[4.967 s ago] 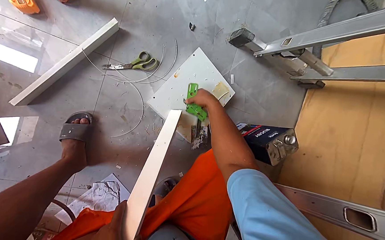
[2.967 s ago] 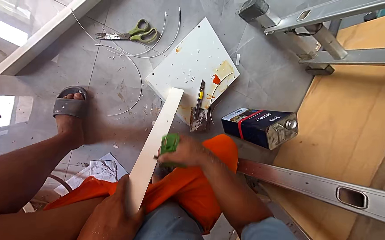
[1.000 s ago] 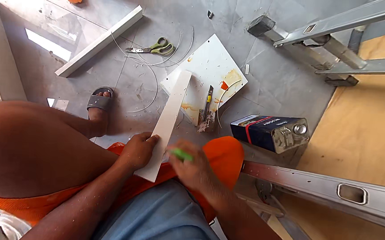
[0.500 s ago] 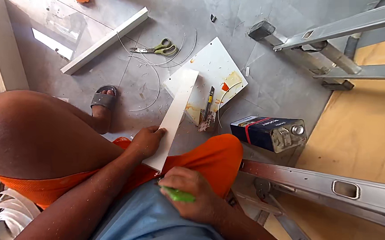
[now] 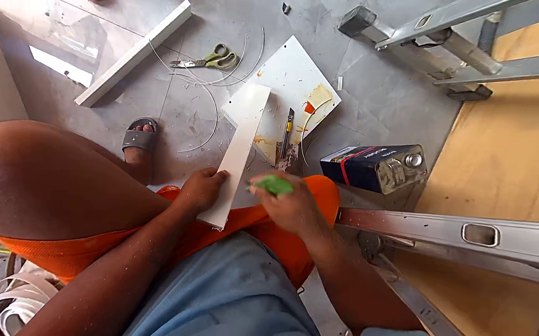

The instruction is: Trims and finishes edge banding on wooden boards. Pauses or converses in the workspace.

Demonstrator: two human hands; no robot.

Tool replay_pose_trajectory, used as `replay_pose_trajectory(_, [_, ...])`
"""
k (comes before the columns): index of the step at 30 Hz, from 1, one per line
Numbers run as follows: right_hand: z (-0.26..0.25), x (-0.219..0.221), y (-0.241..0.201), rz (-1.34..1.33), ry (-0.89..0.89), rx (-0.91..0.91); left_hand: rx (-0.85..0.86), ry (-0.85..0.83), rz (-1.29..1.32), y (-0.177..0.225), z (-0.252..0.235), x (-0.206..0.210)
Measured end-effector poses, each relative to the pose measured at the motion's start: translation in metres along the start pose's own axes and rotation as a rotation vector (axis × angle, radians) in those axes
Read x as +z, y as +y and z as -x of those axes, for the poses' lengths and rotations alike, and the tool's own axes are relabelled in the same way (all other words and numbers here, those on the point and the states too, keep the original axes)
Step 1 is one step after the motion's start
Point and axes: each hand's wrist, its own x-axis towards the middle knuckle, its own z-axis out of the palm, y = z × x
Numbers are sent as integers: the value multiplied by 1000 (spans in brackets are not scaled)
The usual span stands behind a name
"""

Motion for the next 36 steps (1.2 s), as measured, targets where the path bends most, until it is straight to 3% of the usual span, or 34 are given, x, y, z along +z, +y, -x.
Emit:
replay_pose_trajectory(2, [-11,12,3,32,13,42,0,-2,-4,3,-1,0])
replay_pose_trajectory(6, [48,42,-16,-130,-164,-356,-5,9,-23,0,1,0])
replay_pose_trajectory(7, [56,41,-18,-169,-158,-384,-6,6,-24,-1,1,0])
replay_pose_trajectory(10, [23,12,-5,-36,36,-140,6,13,-5,-4,-2,1])
replay_pose_trajectory(12, [-2,9,3,40,57,-46,11,9,-17,-3,-3,1])
replay_pose_trajectory(17, [50,36,-17,-106,-247,-453,29,14,-26,1,-3,0])
replay_pose_trajectory(19, [42,15,-13,-110,-158,-255,29,-4,21,1,-7,0])
replay_pose_trajectory(22, [-11,-10,10,34,-34,66,35,7,16,-1,-8,1])
replay_pose_trajectory(24, [-34,-5,19,84,21,98,38,14,-17,0,-8,2])
replay_pose_trajectory(27, [-36,16,23,82,54,0,31,13,-33,-1,-9,3])
replay_pose_trajectory(31, [17,23,4,-120,-259,-169,24,4,-48,-5,-7,0])
replay_pose_trajectory(33, [12,9,4,-214,-397,-33,25,1,-51,-5,-5,-1])
replay_pose_trajectory(36, [-28,5,29,-272,-459,115,18,-13,-24,-6,-1,0])
